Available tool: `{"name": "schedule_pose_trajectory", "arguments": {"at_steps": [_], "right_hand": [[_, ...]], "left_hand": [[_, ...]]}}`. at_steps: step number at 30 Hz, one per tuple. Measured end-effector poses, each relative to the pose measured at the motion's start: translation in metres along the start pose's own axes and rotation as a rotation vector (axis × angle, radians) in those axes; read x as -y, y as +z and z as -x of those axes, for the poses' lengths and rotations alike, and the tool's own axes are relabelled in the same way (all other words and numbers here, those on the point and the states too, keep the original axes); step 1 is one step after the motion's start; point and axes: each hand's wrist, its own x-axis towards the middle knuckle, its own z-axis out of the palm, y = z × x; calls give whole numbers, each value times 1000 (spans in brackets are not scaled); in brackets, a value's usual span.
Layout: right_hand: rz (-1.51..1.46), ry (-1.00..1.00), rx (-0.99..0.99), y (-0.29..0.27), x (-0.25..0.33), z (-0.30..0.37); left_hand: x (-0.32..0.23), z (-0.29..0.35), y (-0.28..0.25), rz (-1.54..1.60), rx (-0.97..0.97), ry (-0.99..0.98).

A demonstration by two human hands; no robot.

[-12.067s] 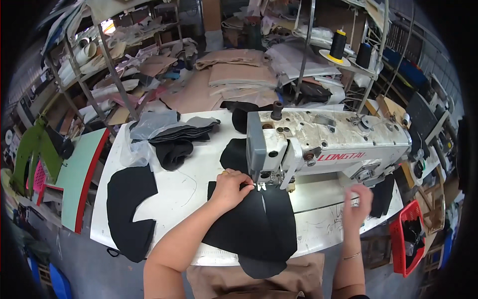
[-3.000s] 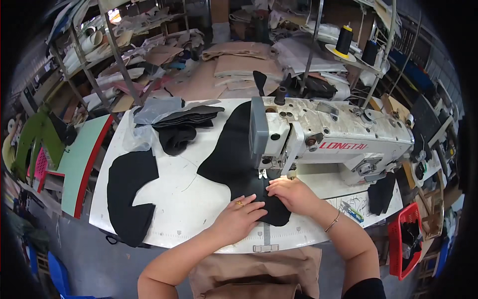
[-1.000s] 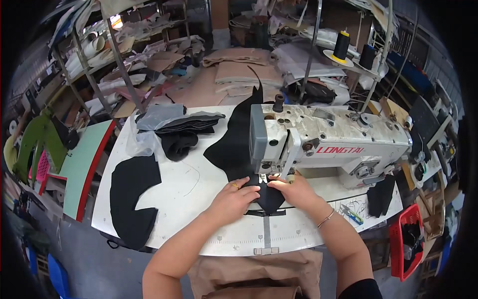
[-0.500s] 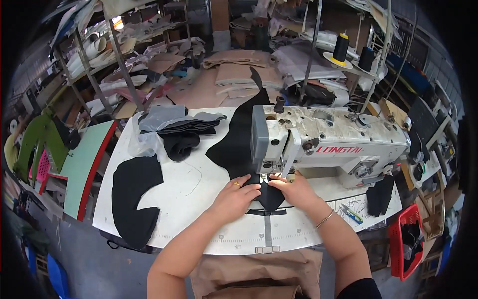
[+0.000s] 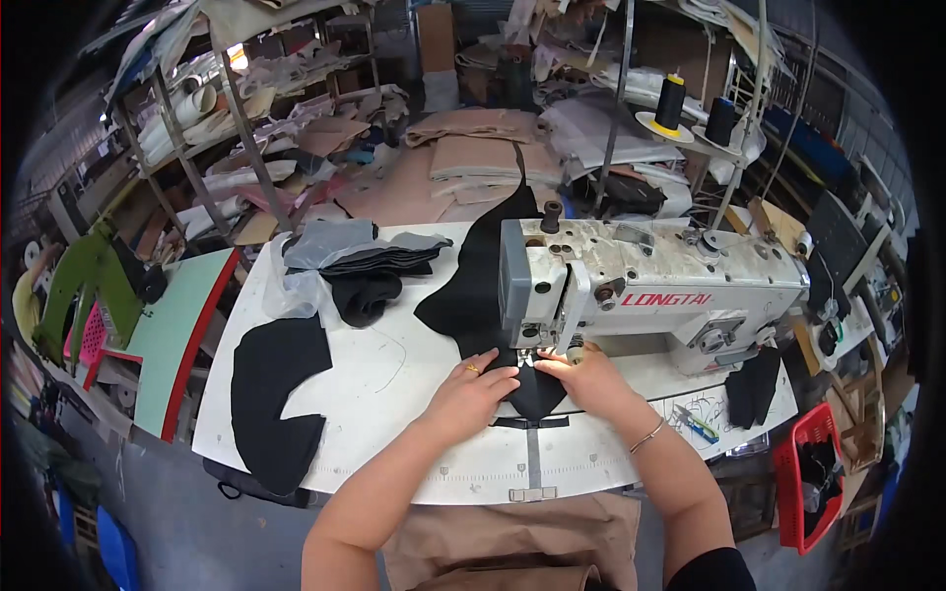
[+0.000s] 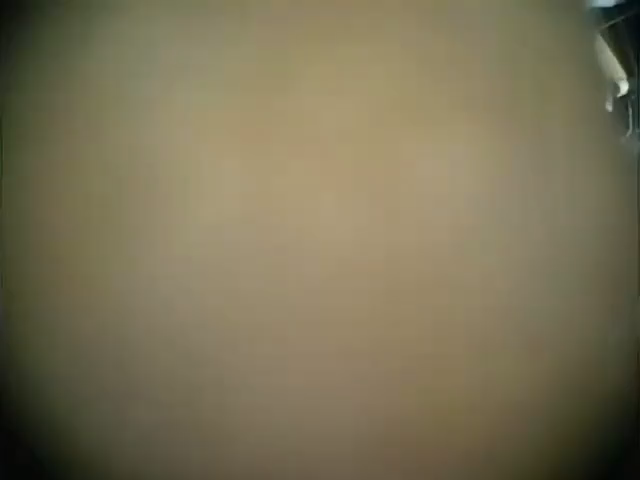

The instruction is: Stitching black material components together using an industrial sewing machine.

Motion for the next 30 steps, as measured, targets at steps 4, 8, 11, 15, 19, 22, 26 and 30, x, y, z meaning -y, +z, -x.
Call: {"name": "schedule_pose_trajectory", "arguments": {"at_steps": [4, 8, 11, 15, 19, 22, 26, 30], "right_hand": [[19, 47, 60, 5, -3, 2], [7, 40, 31, 3, 1, 1], [2, 67, 52, 2, 2, 1], [41, 86, 91, 4, 0, 2], [-11, 41, 25, 5, -1, 1], [22, 50, 57, 6, -2, 3], [1, 79, 124, -3, 0, 4], [-116, -28, 121, -22, -4, 7]], "left_hand": [[1, 0, 3, -8, -7, 3], [1, 1, 1, 34, 28, -20], [1, 2, 1, 56, 70, -31], [2, 1, 2, 56, 73, -21], [4, 2, 2, 59, 74, -20], [3, 1, 1, 51, 82, -27], [0, 0, -4, 67, 103, -39], [3, 1, 0, 86, 94, -47]]}}
